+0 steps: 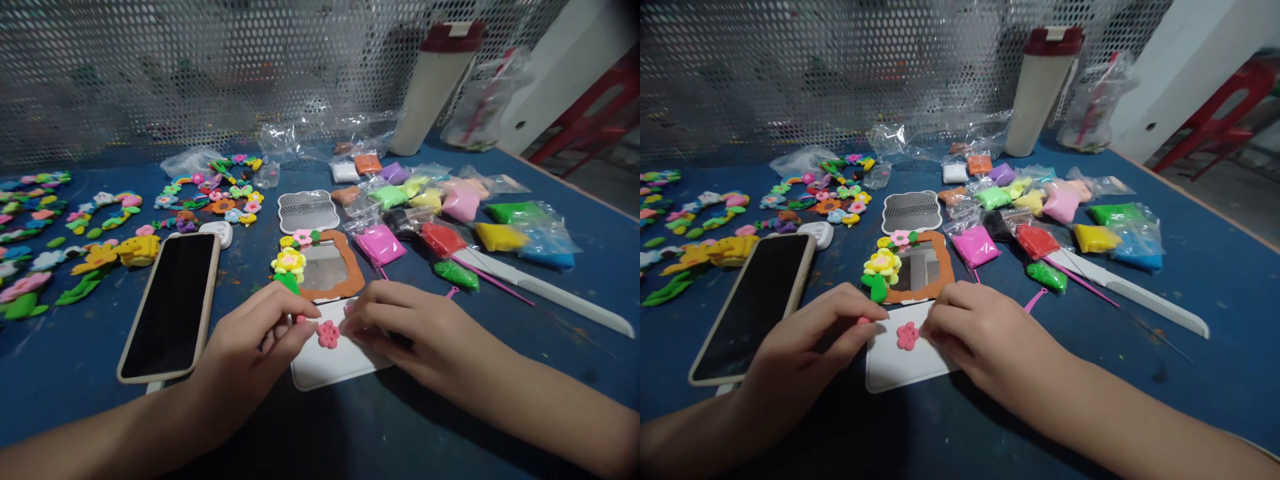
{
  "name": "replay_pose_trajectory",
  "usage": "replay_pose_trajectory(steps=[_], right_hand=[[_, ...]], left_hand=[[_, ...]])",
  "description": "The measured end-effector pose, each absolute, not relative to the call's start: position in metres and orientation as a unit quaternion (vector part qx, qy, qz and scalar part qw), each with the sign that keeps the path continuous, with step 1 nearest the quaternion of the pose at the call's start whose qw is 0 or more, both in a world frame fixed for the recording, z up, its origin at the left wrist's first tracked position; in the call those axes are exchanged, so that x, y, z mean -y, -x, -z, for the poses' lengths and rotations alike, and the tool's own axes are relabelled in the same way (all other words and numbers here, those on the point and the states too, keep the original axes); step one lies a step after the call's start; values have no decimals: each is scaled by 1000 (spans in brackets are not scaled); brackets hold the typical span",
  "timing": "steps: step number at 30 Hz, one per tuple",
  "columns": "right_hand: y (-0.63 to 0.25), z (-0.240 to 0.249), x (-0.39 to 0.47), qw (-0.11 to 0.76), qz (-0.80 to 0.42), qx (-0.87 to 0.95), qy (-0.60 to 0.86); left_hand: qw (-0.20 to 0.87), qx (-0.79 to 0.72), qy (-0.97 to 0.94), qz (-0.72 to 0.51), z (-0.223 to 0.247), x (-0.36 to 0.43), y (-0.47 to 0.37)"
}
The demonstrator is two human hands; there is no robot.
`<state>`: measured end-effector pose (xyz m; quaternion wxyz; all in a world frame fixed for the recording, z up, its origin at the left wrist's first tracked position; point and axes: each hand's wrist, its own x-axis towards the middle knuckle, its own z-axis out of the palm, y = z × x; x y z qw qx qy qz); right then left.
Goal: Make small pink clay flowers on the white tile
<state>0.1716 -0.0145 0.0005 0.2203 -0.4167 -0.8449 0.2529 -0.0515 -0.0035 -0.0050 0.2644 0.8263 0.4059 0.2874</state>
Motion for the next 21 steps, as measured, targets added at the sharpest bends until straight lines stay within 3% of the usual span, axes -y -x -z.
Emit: replay_pose_trajectory(steps=[13,18,21], right_hand=[[-178,-19,13,215,-266,825,451],[-209,-44,4,259,-110,790,545],[-224,-46,4,202,-84,760,612]], left_hand=[[255,-416,-829,-273,6,2,50],[252,-432,-821,-274,6,3,47],[258,-447,-815,-263,4,4,46]])
